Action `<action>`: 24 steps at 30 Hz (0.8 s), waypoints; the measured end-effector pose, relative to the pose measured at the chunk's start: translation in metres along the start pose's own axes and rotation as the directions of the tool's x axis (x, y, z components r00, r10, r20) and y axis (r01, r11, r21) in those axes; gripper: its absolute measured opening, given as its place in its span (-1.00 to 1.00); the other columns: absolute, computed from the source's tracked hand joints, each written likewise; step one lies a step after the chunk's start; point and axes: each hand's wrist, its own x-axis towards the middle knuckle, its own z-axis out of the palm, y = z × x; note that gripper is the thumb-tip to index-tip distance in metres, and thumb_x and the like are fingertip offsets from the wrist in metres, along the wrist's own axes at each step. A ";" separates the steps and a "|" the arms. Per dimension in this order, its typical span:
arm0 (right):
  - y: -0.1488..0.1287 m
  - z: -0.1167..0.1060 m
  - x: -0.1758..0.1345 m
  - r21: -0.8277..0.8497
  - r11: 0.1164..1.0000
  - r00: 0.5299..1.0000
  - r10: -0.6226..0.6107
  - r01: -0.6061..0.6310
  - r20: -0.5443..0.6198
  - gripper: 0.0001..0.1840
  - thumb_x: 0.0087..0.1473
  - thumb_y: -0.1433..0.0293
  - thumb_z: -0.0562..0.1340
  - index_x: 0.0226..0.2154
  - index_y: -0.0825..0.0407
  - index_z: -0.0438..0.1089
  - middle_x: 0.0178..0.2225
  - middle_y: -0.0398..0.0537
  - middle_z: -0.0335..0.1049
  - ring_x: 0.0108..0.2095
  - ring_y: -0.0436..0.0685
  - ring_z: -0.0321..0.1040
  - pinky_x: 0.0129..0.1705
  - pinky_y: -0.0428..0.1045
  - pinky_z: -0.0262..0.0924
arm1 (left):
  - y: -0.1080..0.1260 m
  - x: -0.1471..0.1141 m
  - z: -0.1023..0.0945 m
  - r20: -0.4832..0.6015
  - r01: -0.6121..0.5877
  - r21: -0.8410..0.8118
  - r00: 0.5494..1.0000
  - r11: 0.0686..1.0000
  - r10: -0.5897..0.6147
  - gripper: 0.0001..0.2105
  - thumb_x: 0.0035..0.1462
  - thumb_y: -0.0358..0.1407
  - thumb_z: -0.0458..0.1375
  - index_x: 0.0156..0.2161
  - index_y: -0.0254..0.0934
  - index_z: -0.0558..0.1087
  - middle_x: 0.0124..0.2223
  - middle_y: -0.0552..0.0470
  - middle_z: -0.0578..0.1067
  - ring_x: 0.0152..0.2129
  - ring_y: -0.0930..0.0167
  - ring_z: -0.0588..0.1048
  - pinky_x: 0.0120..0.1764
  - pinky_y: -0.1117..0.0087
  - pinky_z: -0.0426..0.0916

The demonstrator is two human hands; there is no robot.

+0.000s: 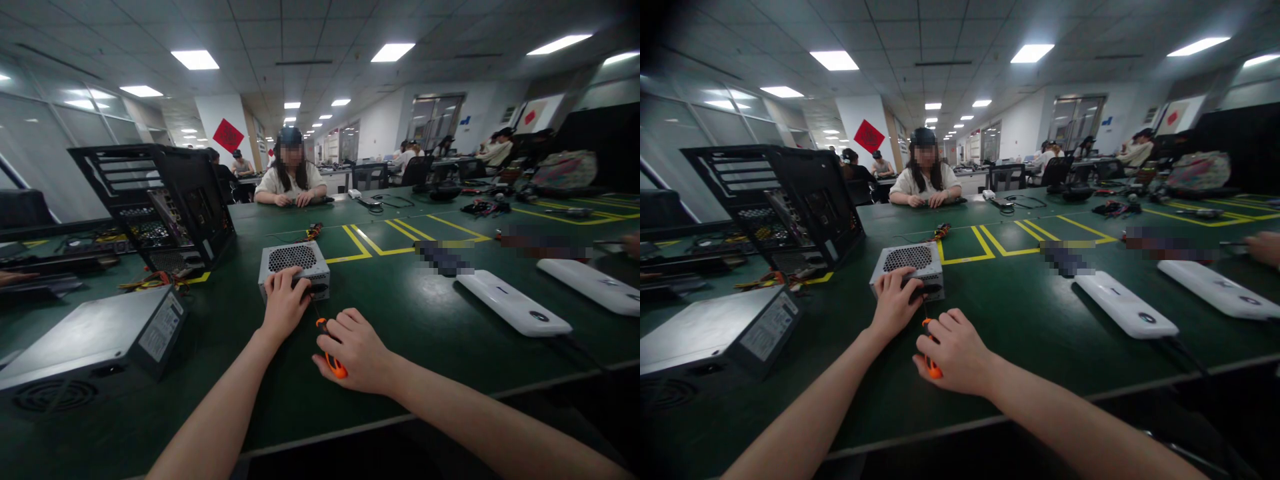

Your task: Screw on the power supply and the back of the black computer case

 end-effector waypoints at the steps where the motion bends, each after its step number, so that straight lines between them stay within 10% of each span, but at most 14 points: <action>1: 0.000 0.000 0.000 -0.005 1.000 1.000 0.003 -0.003 -0.011 -0.81 0.03 0.31 0.04 -0.42 0.05 0.29 -0.46 -0.07 0.19 -0.41 0.07 0.06 -0.29 0.03 -0.02 | 0.000 0.000 0.000 0.000 0.001 -0.002 1.000 1.000 -0.001 -0.84 -0.07 -0.34 0.12 -0.29 -0.18 0.37 -0.01 -0.05 0.27 -0.06 0.24 0.17 -0.05 0.15 0.00; 24: 0.002 -0.001 -0.001 0.172 0.985 1.000 -0.013 0.011 0.011 -0.44 -0.02 0.02 0.01 -0.17 0.15 0.25 -0.38 0.01 0.25 -0.40 0.10 0.15 -0.40 0.01 0.06 | 0.000 0.000 -0.001 -0.003 -0.004 -0.022 1.000 1.000 0.004 -0.84 -0.07 -0.36 0.13 -0.29 -0.17 0.39 -0.01 -0.07 0.27 -0.06 0.24 0.18 -0.06 0.13 0.01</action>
